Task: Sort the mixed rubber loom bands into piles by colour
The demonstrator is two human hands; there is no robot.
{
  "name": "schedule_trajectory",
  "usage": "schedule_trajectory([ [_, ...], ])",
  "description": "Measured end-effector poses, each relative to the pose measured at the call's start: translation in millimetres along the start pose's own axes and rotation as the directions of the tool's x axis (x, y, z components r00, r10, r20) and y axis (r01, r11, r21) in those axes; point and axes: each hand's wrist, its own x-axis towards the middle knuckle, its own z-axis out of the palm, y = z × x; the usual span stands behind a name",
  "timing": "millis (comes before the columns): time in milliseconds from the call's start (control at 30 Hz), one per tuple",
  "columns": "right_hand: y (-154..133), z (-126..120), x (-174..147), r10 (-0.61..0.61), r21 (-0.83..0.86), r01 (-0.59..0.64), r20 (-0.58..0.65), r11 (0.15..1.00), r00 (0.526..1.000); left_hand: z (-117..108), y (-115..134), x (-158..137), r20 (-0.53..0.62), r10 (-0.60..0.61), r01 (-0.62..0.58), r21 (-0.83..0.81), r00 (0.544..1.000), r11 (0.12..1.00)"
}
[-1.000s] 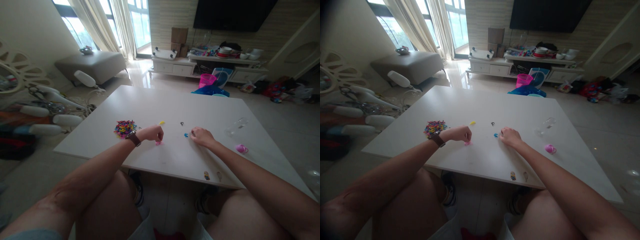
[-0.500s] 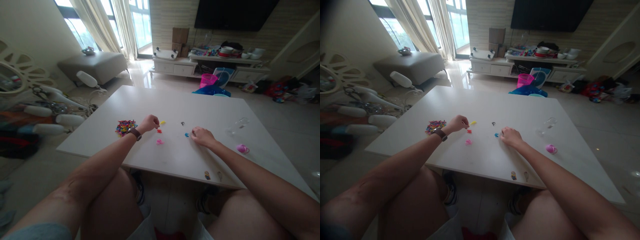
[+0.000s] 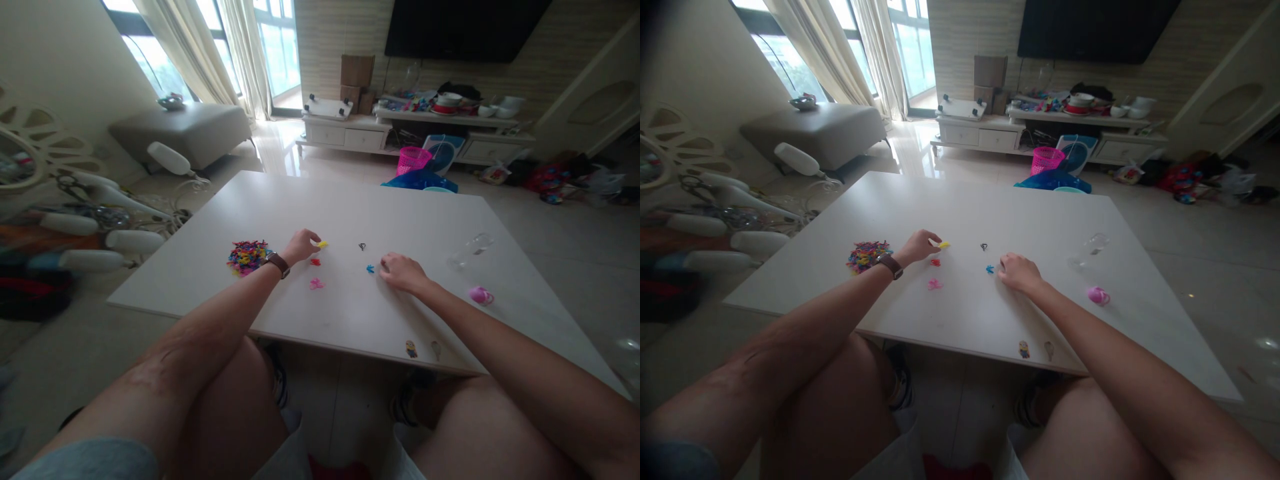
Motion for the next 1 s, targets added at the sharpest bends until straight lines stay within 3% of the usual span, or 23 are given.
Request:
schedule_trajectory([
  [133, -0.7, -0.4, -0.5, 0.001, -0.002, -0.001, 0.001, 1.0, 1.0, -5.9, 0.0, -1.3, 0.024, 0.016, -0.016, 0.031, 1.0, 0.999],
  [267, -0.7, -0.9, -0.2, 0.004, 0.0, -0.004, 0.007, 1.0, 1.0, -28.9, -7.7, -3.2, 0.029, -0.015, 0.012, 0.093, 0.999, 0.996],
  [400, -0.2, -0.3, 0.2, -0.002, 0.001, 0.002, 0.0, 1.0, 1.0, -57.5, -30.7, -7.0, 0.032, -0.104, 0.096, 0.186, 0.994, 0.978],
  [533, 0.4, 1.6, 0.8, -0.01, -0.003, 0.01, -0.004, 1.0, 1.0, -76.4, -56.9, -16.0, -0.04, -0.184, 0.188, 0.263, 0.982, 0.946],
  [700, 0.8, 4.0, 1.8, -0.02, -0.01, 0.02, -0.014, 1.0, 1.0, -75.7, -79.0, -24.6, 0.002, -0.264, 0.251, 0.293, 0.965, 0.922],
  [1000, 0.3, 11.0, 3.3, -0.015, -0.011, 0.015, -0.035, 1.0, 0.999, -62.3, -84.0, -26.2, 0.042, -0.223, 0.195, 0.35, 0.974, 0.916],
])
